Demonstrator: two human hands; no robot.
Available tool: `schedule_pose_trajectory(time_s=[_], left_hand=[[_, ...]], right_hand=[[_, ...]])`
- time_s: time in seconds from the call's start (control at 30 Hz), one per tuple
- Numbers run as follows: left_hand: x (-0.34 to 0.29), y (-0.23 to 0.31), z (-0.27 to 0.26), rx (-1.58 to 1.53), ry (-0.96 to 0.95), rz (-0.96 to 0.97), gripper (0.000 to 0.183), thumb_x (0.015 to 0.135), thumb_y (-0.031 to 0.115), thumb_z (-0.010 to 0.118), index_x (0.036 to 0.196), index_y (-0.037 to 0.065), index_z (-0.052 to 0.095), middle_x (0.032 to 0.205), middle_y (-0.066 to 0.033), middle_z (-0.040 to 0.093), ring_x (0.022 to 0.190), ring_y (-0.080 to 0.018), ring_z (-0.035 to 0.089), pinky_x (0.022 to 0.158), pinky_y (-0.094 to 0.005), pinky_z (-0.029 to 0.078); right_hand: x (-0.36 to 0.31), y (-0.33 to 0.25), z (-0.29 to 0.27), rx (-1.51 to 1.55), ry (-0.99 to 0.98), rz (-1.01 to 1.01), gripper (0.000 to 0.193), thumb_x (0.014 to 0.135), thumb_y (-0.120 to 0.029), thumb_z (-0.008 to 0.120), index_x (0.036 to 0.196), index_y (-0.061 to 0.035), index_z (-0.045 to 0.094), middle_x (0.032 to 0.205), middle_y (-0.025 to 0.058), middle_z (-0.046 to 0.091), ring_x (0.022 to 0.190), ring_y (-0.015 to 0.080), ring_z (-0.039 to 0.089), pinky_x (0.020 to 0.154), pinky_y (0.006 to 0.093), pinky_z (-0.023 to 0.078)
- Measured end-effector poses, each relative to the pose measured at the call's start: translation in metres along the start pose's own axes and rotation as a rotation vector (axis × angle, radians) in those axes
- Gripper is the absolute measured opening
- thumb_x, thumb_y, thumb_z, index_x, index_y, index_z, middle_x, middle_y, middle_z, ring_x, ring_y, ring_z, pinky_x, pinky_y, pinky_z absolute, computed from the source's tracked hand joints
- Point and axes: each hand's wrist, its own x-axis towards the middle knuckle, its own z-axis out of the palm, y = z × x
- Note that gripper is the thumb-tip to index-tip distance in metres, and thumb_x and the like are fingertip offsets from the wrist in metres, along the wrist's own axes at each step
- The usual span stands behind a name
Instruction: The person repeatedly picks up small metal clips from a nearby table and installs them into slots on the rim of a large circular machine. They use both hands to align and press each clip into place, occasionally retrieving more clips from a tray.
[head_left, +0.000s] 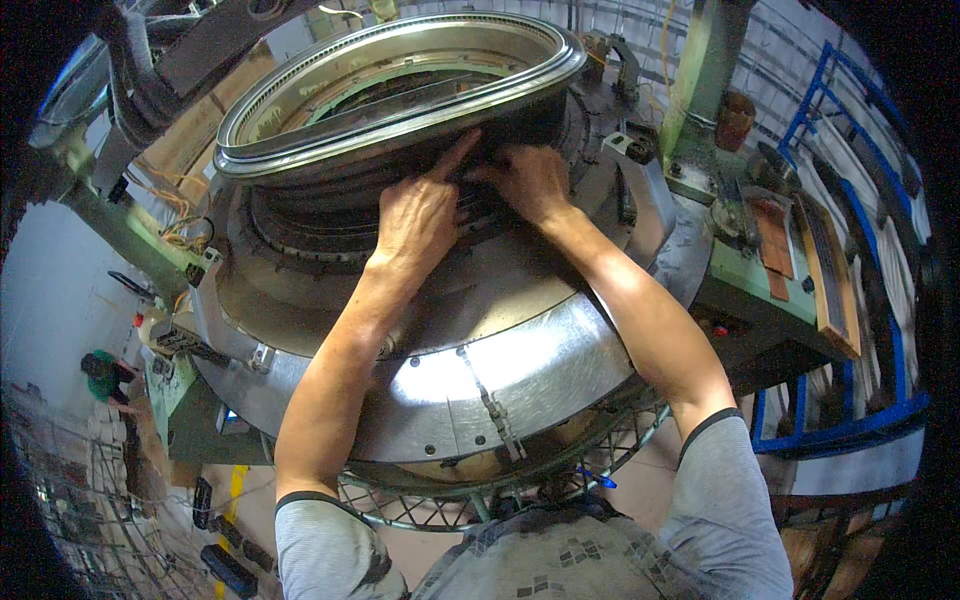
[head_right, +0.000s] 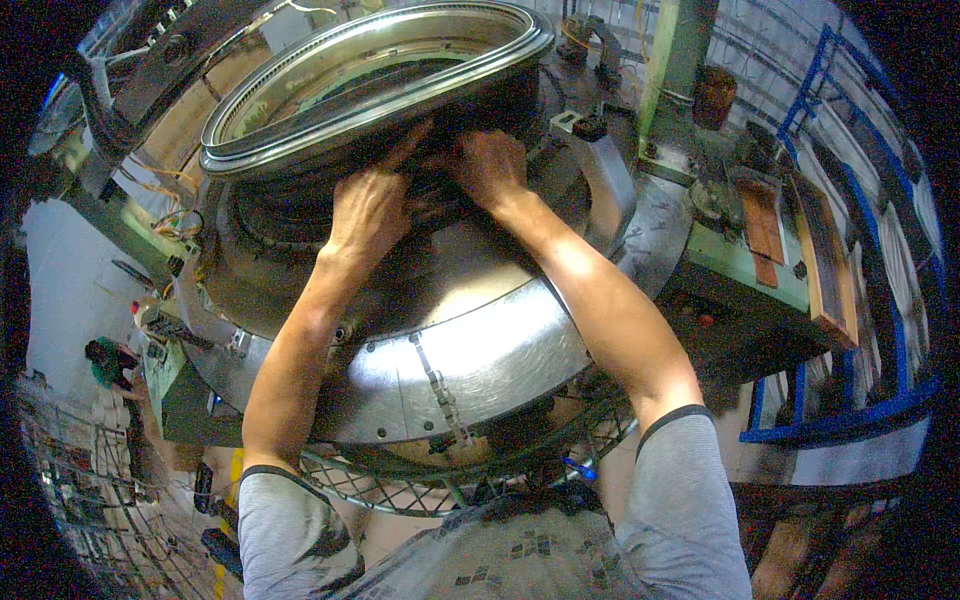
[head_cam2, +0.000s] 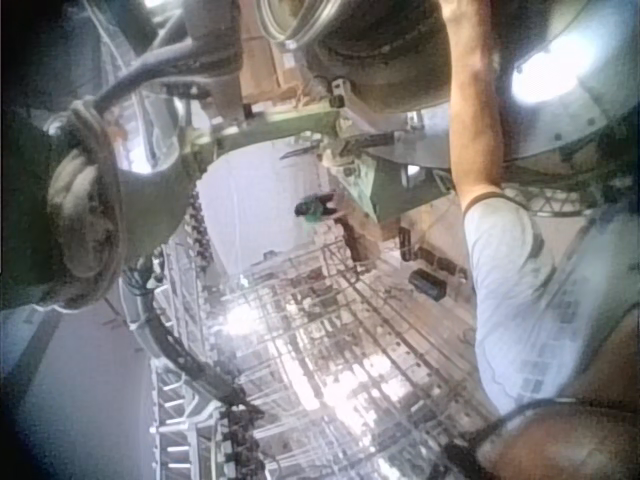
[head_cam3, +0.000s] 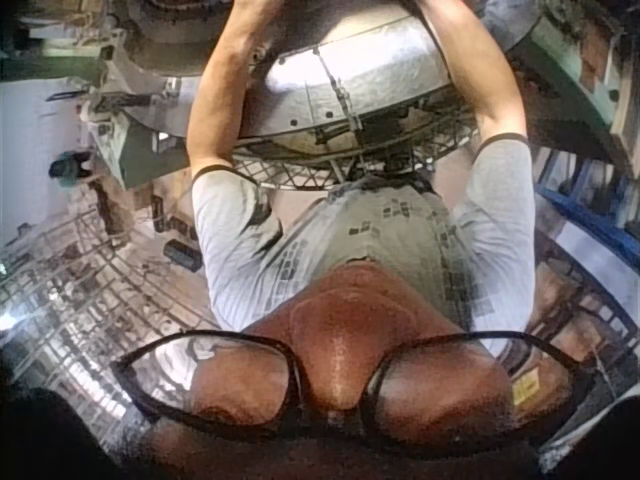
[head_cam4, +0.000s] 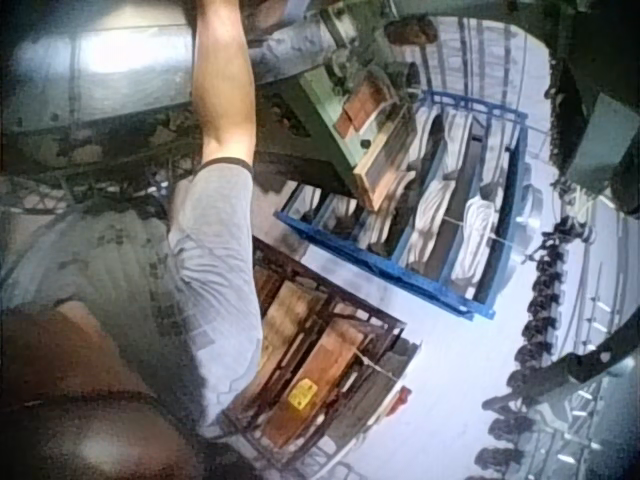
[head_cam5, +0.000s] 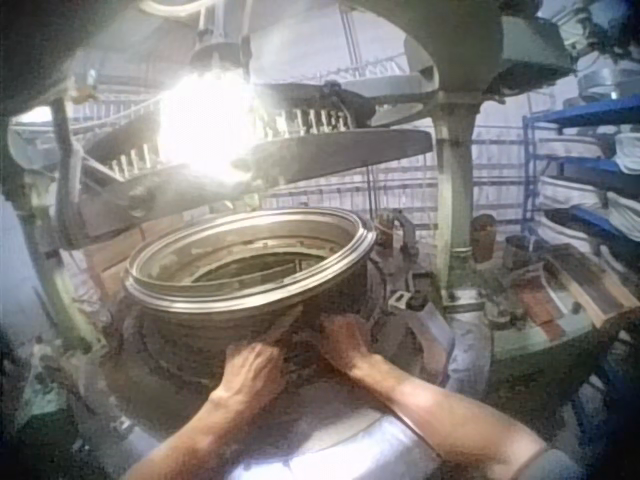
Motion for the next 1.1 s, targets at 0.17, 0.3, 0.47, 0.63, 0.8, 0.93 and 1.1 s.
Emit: schedule_pose_trajectory(time_s=[0.17,0.3,0.47,0.63,0.8,0.93,1.1], left_hand=[[-0.004,-0.007,0.002,-0.050,-0.076,0.015,0.082,0.069,0.006,0.077,0.147,0.012,0.051,0.128,-0.0148,0.065,0.083,-0.0353,0.074,0.074,-0.0431,0.062],[-0.004,-0.010,0.005,-0.078,-0.032,0.015,0.061,0.070,0.002,0.075,0.130,0.005,0.067,0.161,-0.0043,0.038,0.095,-0.0360,0.072,0.081,-0.0420,0.062],[-0.006,-0.009,0.007,-0.087,-0.058,-0.020,0.060,0.071,0.000,0.073,0.130,0.006,0.067,0.160,-0.0043,0.039,0.097,-0.0366,0.072,0.083,-0.0434,0.061],[-0.005,-0.007,0.005,-0.068,-0.004,-0.015,0.061,0.072,-0.001,0.073,0.132,0.007,0.065,0.159,-0.0037,0.040,0.097,-0.0372,0.071,0.084,-0.0442,0.061],[-0.005,-0.005,0.003,-0.094,-0.055,-0.035,0.056,0.073,0.000,0.074,0.128,0.006,0.068,0.158,-0.0044,0.042,0.094,-0.0379,0.072,0.083,-0.0440,0.061],[-0.007,-0.009,0.005,-0.146,-0.001,0.001,0.039,0.073,0.000,0.074,0.112,0.004,0.075,0.151,-0.0063,0.051,0.091,-0.0374,0.073,0.077,-0.0441,0.062],[-0.019,-0.019,0.015,-0.230,0.066,0.019,0.024,0.074,0.000,0.072,0.098,0.002,0.077,0.146,-0.0070,0.057,0.088,-0.0361,0.074,0.074,-0.0434,0.063]], right_hand=[[0.000,-0.005,0.004,0.427,0.077,-0.019,0.040,0.083,-0.043,0.079,0.094,-0.0048,0.076,0.088,0.0158,0.075,0.075,0.0269,0.073,0.068,0.0423,0.056],[-0.007,-0.005,0.004,1.236,-0.230,0.331,0.025,0.090,-0.027,0.076,0.103,-0.0057,0.074,0.095,0.0092,0.075,0.080,0.0173,0.068,0.071,0.0349,0.055],[-0.005,-0.006,-0.003,1.454,-0.291,0.379,0.018,0.094,-0.019,0.071,0.106,-0.0068,0.073,0.096,0.0055,0.074,0.078,0.0158,0.065,0.070,0.0309,0.053],[0.002,-0.010,-0.006,1.511,-0.276,0.411,0.017,0.095,-0.018,0.069,0.107,-0.0070,0.073,0.099,0.0040,0.074,0.078,0.0142,0.063,0.072,0.0285,0.052],[-0.001,-0.009,-0.005,1.476,-0.249,0.395,0.019,0.097,-0.019,0.067,0.111,-0.0067,0.073,0.103,0.0047,0.074,0.082,0.0150,0.063,0.075,0.0279,0.052],[-0.004,-0.012,-0.007,1.613,-0.456,0.458,0.020,0.098,-0.013,0.063,0.115,-0.0066,0.072,0.106,0.0055,0.074,0.084,0.0168,0.065,0.075,0.0297,0.054],[0.000,-0.003,0.002,1.786,-0.345,0.613,0.025,0.094,-0.012,0.062,0.115,-0.0022,0.070,0.106,0.0068,0.073,0.082,0.0186,0.066,0.074,0.0317,0.055]])
